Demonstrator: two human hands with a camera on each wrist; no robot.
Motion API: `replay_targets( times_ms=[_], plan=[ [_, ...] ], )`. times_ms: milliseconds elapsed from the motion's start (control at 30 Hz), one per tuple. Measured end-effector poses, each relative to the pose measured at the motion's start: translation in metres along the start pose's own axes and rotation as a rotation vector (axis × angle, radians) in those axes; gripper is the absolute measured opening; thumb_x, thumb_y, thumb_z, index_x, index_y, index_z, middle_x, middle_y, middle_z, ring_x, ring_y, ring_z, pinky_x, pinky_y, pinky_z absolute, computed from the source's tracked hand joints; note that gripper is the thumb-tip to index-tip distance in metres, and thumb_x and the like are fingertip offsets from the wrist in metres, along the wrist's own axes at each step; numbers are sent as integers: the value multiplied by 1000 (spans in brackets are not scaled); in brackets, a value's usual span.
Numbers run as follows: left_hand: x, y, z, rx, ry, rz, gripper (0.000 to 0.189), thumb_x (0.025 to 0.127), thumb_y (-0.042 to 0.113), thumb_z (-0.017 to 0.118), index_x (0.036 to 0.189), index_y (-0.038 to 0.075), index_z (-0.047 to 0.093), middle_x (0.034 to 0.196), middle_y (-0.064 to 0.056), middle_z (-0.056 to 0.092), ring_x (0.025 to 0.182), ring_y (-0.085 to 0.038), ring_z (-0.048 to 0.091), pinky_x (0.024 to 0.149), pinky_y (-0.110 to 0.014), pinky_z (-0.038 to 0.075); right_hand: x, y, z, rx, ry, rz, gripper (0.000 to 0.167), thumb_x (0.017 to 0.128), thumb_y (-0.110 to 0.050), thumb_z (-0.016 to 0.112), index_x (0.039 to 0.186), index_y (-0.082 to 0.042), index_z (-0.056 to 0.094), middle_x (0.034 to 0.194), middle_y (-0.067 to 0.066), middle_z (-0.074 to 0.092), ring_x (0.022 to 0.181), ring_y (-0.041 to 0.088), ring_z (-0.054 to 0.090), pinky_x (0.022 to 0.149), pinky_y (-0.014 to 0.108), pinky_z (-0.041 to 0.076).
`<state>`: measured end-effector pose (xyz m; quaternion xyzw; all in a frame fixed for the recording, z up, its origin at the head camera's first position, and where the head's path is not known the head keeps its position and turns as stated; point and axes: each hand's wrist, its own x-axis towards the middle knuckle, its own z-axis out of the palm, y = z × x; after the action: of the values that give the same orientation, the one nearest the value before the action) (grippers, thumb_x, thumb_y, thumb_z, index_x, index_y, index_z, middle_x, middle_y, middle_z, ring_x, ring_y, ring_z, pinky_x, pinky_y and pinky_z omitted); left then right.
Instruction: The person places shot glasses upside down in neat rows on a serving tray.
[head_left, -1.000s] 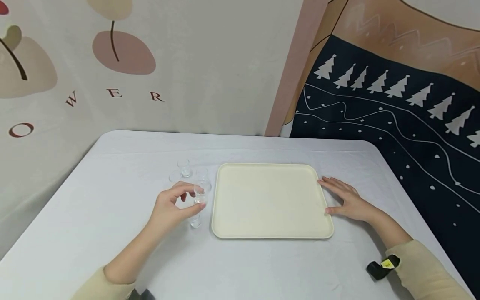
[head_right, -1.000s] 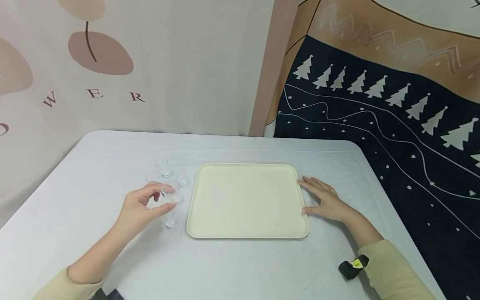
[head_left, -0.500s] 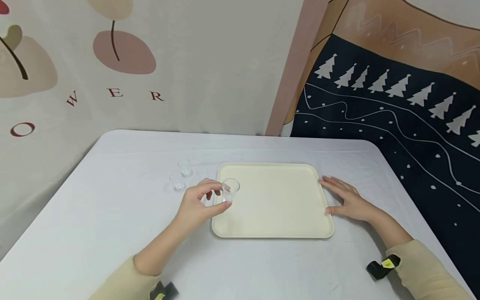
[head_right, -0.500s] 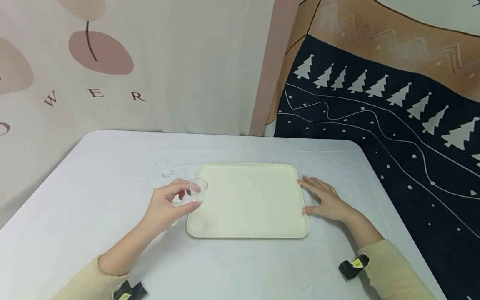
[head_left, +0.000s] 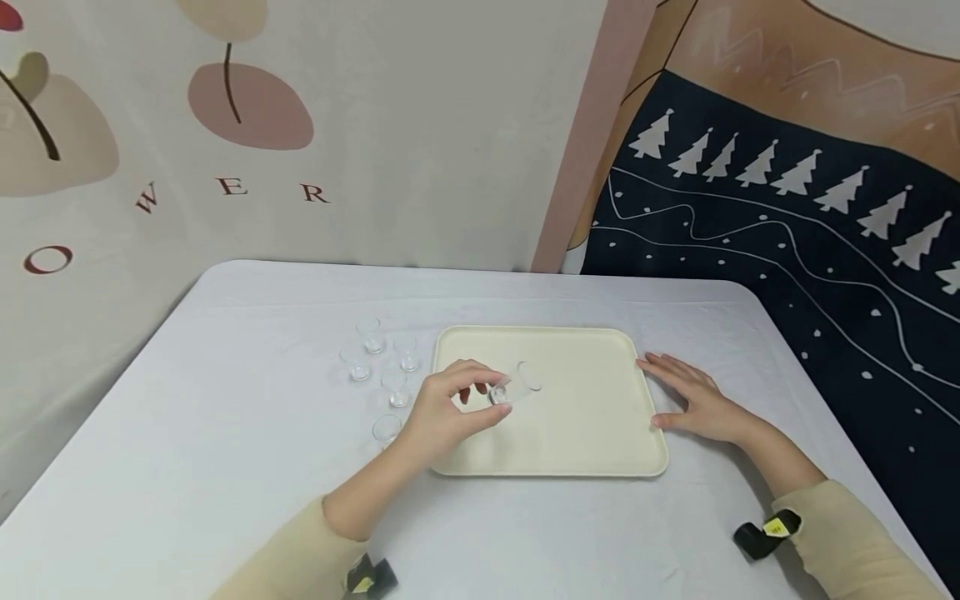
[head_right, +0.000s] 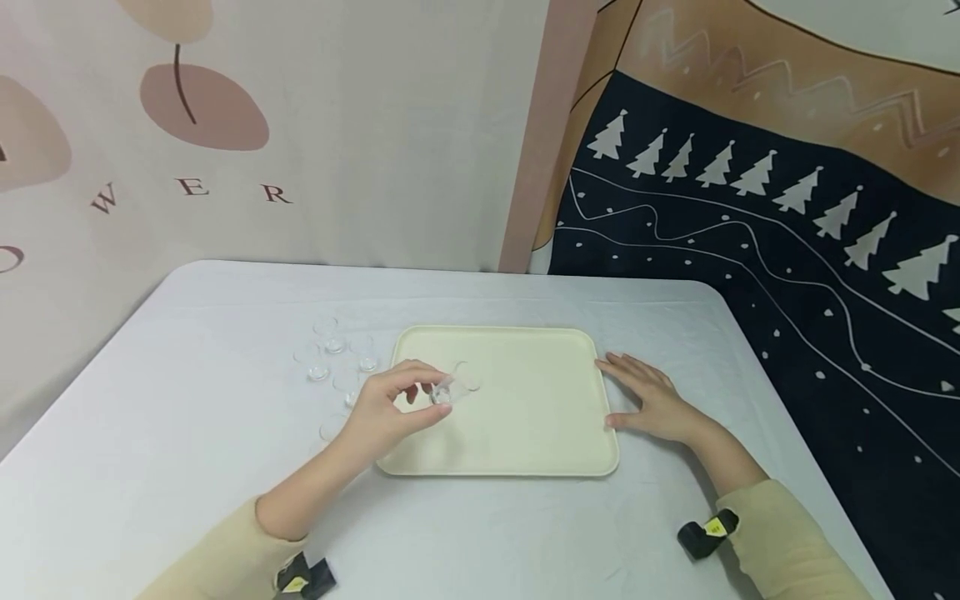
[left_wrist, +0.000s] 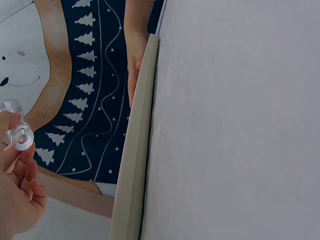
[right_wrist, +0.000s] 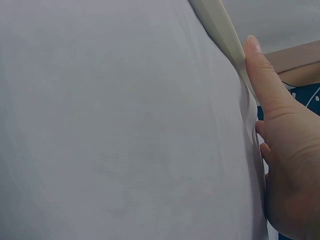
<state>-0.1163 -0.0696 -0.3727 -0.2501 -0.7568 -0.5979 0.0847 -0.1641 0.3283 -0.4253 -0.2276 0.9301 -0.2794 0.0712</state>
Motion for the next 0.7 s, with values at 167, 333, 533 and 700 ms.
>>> replay_targets(
  times_ms=[167, 333, 533, 700],
  plan=[
    [6, -1, 11, 18, -6, 7, 28, 74, 3, 81, 101, 9, 75, 92, 4, 67, 79, -25, 53, 63, -31, 39, 0, -1, 0, -8, -4, -8, 85, 78, -36, 77, 148, -14, 35, 152, 23, 23, 138, 47, 11, 100, 71, 5],
    [14, -3, 21, 66, -6, -11, 27, 75, 8, 81, 102, 9, 75, 92, 7, 67, 81, -25, 54, 62, -31, 41, 0, -1, 0, -9, -7, -5, 85, 78, -36, 78, 148, -14, 35, 152, 23, 23, 138, 47, 10, 100, 71, 5],
    [25, -8, 33, 112, -3, -6, 27, 76, 10, 81, 102, 7, 74, 94, 5, 68, 81, -21, 55, 61, -23, 39, -1, 0, -1, -3, -8, -9, 84, 79, -36, 77, 149, -15, 34, 152, 24, 23, 138, 48, 10, 100, 71, 5],
    [33, -14, 44, 116, -14, -36, 29, 76, 11, 81, 104, 7, 74, 97, 4, 68, 84, -14, 54, 63, -23, 40, -1, 0, -1, -5, -10, -1, 84, 79, -36, 77, 149, -16, 34, 152, 23, 23, 138, 47, 10, 100, 70, 5]
  ],
)
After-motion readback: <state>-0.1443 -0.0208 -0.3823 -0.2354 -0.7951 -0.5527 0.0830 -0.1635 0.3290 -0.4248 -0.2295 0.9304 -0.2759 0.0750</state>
